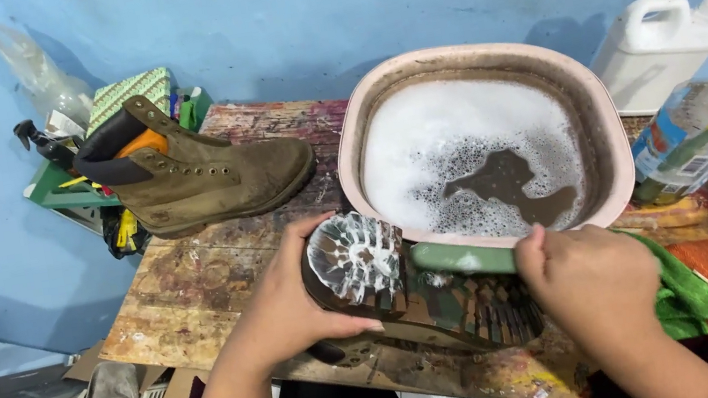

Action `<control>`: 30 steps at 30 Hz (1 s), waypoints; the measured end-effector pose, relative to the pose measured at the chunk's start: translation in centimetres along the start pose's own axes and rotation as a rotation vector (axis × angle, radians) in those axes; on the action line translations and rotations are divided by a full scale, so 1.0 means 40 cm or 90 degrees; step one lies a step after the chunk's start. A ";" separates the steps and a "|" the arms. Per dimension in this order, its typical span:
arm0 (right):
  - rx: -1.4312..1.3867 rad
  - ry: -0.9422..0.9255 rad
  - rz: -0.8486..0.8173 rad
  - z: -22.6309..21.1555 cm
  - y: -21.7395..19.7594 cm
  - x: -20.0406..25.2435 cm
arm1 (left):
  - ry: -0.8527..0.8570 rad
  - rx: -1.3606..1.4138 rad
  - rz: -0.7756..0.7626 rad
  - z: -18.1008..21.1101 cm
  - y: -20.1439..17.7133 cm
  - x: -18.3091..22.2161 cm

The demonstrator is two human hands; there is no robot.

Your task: Cleaning the sole of a camouflage boot using a brush, cloth, and soapy water at a workbench.

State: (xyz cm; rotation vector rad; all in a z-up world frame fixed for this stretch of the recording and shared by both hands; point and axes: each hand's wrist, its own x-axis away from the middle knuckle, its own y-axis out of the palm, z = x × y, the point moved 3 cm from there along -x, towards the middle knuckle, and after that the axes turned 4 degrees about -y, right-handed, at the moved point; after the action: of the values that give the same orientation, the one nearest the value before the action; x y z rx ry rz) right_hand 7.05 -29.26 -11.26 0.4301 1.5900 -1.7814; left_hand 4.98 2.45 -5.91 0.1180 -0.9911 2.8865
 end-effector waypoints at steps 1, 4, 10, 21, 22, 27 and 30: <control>-0.020 -0.034 0.018 -0.016 -0.015 0.001 | -0.002 -0.007 -0.002 0.000 -0.001 0.001; -0.066 -0.077 -0.005 -0.001 -0.020 0.006 | -0.009 -0.012 -0.008 0.002 -0.004 -0.001; -0.006 -0.075 -0.062 0.039 0.025 -0.025 | 0.031 -0.012 -0.005 -0.004 0.000 -0.006; 0.000 -0.031 -0.224 0.109 -0.030 0.017 | -0.041 -0.021 -0.031 0.005 -0.007 -0.012; 0.101 0.033 -0.285 0.141 -0.043 -0.010 | -0.044 -0.029 -0.028 0.005 -0.007 -0.009; 0.409 -0.025 -0.254 0.158 -0.052 -0.180 | -0.076 -0.047 -0.022 0.009 -0.001 0.003; 0.253 0.128 -0.636 0.107 0.016 -0.273 | -0.081 -0.036 -0.018 0.016 -0.001 0.003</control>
State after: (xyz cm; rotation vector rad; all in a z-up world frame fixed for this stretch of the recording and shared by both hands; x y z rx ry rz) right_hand 16.00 -30.32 -3.74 -0.0612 1.7241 -2.9042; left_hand 4.89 2.10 -5.36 0.3119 -1.0820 2.8525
